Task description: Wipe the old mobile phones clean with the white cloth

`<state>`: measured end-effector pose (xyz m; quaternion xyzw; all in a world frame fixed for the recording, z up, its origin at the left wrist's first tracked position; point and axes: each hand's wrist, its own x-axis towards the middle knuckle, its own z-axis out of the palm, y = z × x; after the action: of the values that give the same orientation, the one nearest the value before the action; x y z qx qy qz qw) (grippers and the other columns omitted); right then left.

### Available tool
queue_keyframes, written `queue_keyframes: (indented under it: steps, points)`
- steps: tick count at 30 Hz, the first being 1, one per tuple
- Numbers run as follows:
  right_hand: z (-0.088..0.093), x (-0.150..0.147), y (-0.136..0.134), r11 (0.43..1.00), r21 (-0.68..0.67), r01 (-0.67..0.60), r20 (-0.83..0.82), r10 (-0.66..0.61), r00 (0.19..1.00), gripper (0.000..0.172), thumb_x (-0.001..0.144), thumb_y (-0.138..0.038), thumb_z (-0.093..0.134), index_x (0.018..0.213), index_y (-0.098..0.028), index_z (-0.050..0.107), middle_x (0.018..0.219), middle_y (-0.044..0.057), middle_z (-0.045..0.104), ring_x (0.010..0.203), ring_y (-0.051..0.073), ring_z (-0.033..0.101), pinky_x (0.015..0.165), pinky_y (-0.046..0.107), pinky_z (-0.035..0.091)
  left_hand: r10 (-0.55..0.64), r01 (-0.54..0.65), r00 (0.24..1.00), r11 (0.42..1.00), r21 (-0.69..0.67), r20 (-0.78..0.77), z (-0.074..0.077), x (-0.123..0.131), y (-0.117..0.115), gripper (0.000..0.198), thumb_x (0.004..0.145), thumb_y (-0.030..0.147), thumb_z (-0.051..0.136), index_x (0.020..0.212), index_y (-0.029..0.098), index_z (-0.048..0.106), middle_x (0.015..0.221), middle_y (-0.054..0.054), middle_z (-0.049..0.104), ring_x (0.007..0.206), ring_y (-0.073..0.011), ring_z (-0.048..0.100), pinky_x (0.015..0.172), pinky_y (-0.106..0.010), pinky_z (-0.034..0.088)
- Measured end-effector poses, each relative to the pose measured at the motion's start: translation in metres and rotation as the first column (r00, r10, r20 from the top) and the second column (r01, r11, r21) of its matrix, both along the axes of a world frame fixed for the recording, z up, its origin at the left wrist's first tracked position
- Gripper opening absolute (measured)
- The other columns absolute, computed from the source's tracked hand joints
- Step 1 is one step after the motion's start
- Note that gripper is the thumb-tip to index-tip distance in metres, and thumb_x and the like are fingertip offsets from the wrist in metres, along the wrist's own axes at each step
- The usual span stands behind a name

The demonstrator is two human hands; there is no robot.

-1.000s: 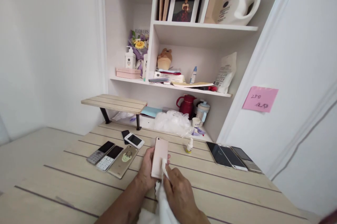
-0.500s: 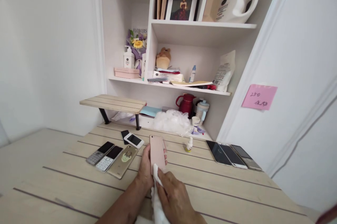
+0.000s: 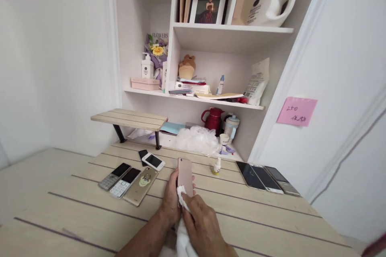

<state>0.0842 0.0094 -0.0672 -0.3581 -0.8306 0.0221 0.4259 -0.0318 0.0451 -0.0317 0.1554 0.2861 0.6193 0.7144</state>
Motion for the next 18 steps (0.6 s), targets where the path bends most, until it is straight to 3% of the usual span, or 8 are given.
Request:
queue_keyframes:
  steps: [5, 12, 18]
  points:
    - [0.004, 0.005, 0.009, 0.994, -0.036, 0.101, -0.094, -0.104, 0.99, 0.033, 0.097, -0.017, 0.039, 0.122, -0.018, 0.06, 0.095, 0.011, 0.067, 0.081, 0.023, 0.068, 0.076, 0.039, 0.057, -0.002, 0.002, 1.0, 0.999, 0.035, 0.002, -0.001, 0.001, 0.002, 0.041, 0.081, 0.051, 0.06, 0.092, 0.012, 0.068, 0.072, -0.006, 0.07, 0.062, -0.0182, 0.066, 0.06, -0.026, 0.051]
    - [-0.003, -0.004, -0.003, 0.998, 0.007, -0.063, 0.001, 0.063, 0.998, 0.041, 0.096, -0.019, 0.043, 0.136, -0.021, 0.051, 0.096, 0.01, 0.066, 0.084, 0.023, 0.067, 0.074, 0.037, 0.057, 0.005, -0.005, 0.999, 1.0, 0.005, -0.038, -0.007, -0.002, 0.001, 0.041, 0.079, 0.053, 0.063, 0.09, 0.013, 0.067, 0.067, -0.005, 0.069, 0.06, -0.0182, 0.065, 0.058, -0.027, 0.051]
    - [0.003, 0.005, 0.01, 0.993, -0.054, 0.103, -0.115, -0.109, 0.987, 0.033, 0.098, -0.019, 0.039, 0.124, -0.019, 0.06, 0.091, 0.009, 0.067, 0.082, 0.022, 0.068, 0.08, 0.037, 0.057, 0.006, -0.005, 1.0, 0.998, 0.055, -0.014, -0.002, 0.002, 0.002, 0.04, 0.081, 0.051, 0.061, 0.089, 0.013, 0.067, 0.076, -0.006, 0.071, 0.065, -0.0186, 0.066, 0.06, -0.026, 0.051]
